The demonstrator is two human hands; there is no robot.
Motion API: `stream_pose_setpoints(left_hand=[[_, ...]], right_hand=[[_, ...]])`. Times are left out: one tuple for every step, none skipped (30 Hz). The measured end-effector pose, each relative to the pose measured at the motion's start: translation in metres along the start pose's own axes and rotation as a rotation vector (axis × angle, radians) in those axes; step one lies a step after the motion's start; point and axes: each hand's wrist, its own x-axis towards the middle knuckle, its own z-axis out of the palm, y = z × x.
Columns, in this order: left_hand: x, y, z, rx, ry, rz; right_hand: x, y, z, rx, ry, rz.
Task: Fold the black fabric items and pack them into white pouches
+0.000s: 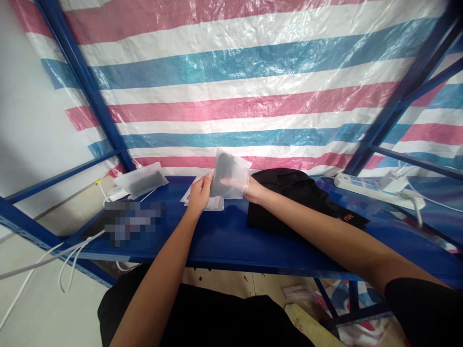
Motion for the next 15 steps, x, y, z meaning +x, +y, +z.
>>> stream_pose_setpoints(left_hand=[[0.000,0.000,0.000,0.027,-0.039,-0.009],[0.000,0.000,0.000,0.069,-0.078,-0.012],[-0.001,0.001,-0.001,0.119,-0.112,-0.014],[0.000,0.002,-0.001,0.171,-0.136,-0.017],[0.000,0.003,-0.002,0.222,-0.147,-0.023],[0.000,0.004,-0.003,0.273,-0.148,-0.027],[0.001,0.004,-0.004,0.325,-0.146,-0.027],[0.002,0.004,-0.005,0.378,-0.139,-0.023],[0.003,0.003,-0.007,0.430,-0.130,-0.015],[0.004,0.001,-0.009,0.477,-0.117,-0.006],[0.005,-0.001,-0.012,0.516,-0.103,0.003],[0.007,-0.003,-0.015,0.544,-0.092,0.010],[0.008,-0.006,-0.019,0.562,-0.082,0.011],[0.010,-0.009,-0.022,0.569,-0.076,0.007],[0.011,-0.011,-0.026,0.567,-0.072,0.001]], right_hand=[[0.000,0.001,0.000,0.009,0.007,0.012],[0.000,0.002,-0.001,0.018,0.005,0.033],[0.000,0.003,-0.002,0.027,-0.002,0.058],[0.000,0.004,-0.003,0.038,-0.011,0.082],[0.000,0.006,-0.003,0.048,-0.017,0.099],[0.000,0.007,-0.004,0.054,-0.019,0.106],[0.000,0.008,-0.004,0.054,-0.018,0.105],[0.001,0.008,-0.005,0.044,-0.017,0.098],[0.001,0.007,-0.005,0.026,-0.017,0.097],[0.002,0.006,-0.007,0.005,-0.019,0.104],[0.003,0.004,-0.008,-0.019,-0.020,0.118],[0.003,0.002,-0.011,-0.041,-0.027,0.141],[0.004,0.000,-0.014,-0.061,-0.041,0.167],[0.005,-0.003,-0.017,-0.081,-0.059,0.190],[0.006,-0.006,-0.021,-0.091,-0.070,0.187]])
